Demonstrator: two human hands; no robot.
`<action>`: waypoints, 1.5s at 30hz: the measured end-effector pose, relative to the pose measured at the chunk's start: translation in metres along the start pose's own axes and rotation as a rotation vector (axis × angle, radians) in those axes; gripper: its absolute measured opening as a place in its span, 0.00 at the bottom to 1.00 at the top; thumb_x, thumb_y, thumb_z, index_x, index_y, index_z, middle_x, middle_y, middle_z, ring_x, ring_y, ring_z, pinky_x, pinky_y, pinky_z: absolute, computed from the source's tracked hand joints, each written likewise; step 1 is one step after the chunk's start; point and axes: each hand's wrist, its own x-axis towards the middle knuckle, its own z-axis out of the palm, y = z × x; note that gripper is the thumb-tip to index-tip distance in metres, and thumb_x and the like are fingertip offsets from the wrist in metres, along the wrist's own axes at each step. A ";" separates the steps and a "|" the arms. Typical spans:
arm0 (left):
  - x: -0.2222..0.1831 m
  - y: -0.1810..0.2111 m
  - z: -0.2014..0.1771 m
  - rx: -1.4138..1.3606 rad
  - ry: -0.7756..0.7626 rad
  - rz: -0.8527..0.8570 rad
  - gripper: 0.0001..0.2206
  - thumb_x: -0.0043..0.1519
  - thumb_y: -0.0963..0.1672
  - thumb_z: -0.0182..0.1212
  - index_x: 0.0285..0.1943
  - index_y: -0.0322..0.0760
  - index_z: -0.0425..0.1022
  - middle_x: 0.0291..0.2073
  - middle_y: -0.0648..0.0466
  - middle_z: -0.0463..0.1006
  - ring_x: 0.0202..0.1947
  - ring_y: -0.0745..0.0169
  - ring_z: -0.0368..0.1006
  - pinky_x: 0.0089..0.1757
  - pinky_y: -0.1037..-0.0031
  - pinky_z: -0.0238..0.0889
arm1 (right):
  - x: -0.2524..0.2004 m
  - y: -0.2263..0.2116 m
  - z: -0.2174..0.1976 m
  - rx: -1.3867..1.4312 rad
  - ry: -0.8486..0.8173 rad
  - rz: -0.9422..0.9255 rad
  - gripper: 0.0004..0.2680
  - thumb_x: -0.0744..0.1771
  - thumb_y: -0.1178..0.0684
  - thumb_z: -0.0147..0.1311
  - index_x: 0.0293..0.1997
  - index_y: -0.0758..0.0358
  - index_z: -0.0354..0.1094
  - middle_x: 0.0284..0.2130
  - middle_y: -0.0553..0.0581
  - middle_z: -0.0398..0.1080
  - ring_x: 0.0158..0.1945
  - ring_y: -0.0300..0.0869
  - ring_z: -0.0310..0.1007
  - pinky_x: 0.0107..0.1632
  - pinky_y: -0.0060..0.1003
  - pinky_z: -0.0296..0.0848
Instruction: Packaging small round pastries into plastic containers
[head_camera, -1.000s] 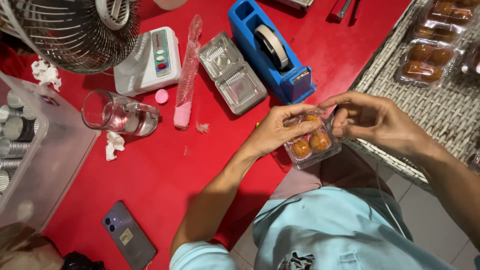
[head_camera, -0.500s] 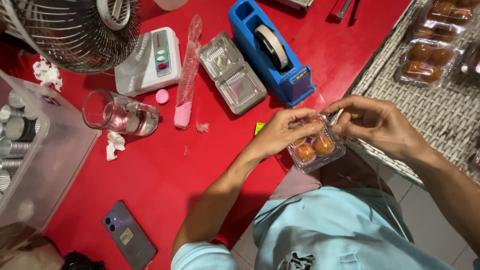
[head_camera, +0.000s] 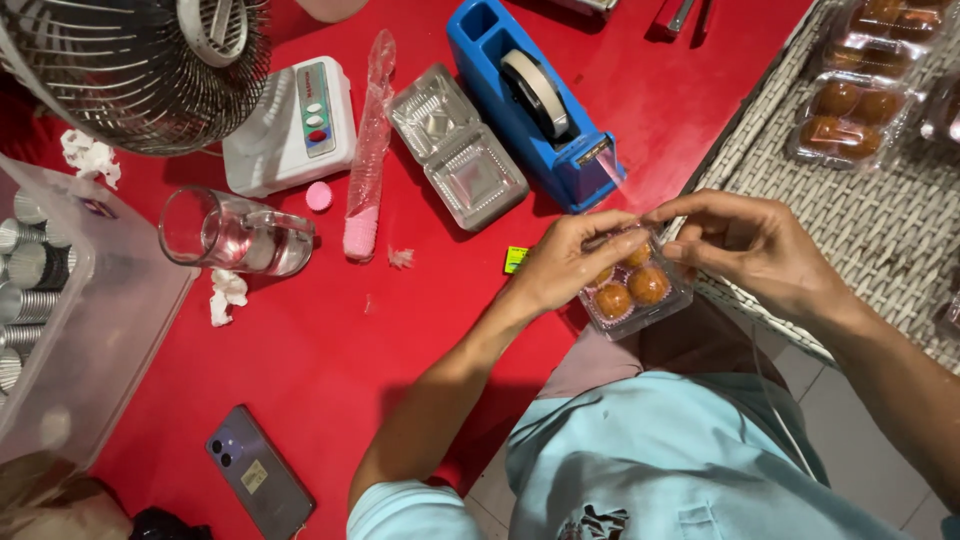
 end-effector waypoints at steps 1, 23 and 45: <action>-0.001 0.005 0.003 0.059 0.054 -0.022 0.19 0.65 0.51 0.59 0.55 0.34 0.81 0.33 0.65 0.74 0.31 0.80 0.62 0.33 0.83 0.55 | 0.000 0.002 0.000 0.013 -0.001 -0.014 0.13 0.65 0.60 0.60 0.55 0.65 0.74 0.27 0.55 0.78 0.27 0.39 0.78 0.36 0.30 0.80; 0.019 -0.012 0.024 -0.150 0.344 0.044 0.04 0.59 0.41 0.67 0.33 0.35 0.82 0.29 0.54 0.84 0.34 0.73 0.77 0.41 0.82 0.71 | -0.003 -0.006 0.008 0.012 0.076 0.025 0.14 0.65 0.58 0.61 0.57 0.64 0.72 0.24 0.55 0.74 0.25 0.37 0.73 0.33 0.29 0.77; 0.016 0.001 0.039 -0.021 0.553 0.066 0.05 0.59 0.41 0.63 0.29 0.39 0.80 0.20 0.65 0.73 0.23 0.82 0.62 0.26 0.83 0.56 | -0.047 0.020 0.033 -0.545 0.444 -0.463 0.04 0.68 0.67 0.62 0.45 0.77 0.75 0.39 0.67 0.75 0.41 0.51 0.75 0.46 0.40 0.74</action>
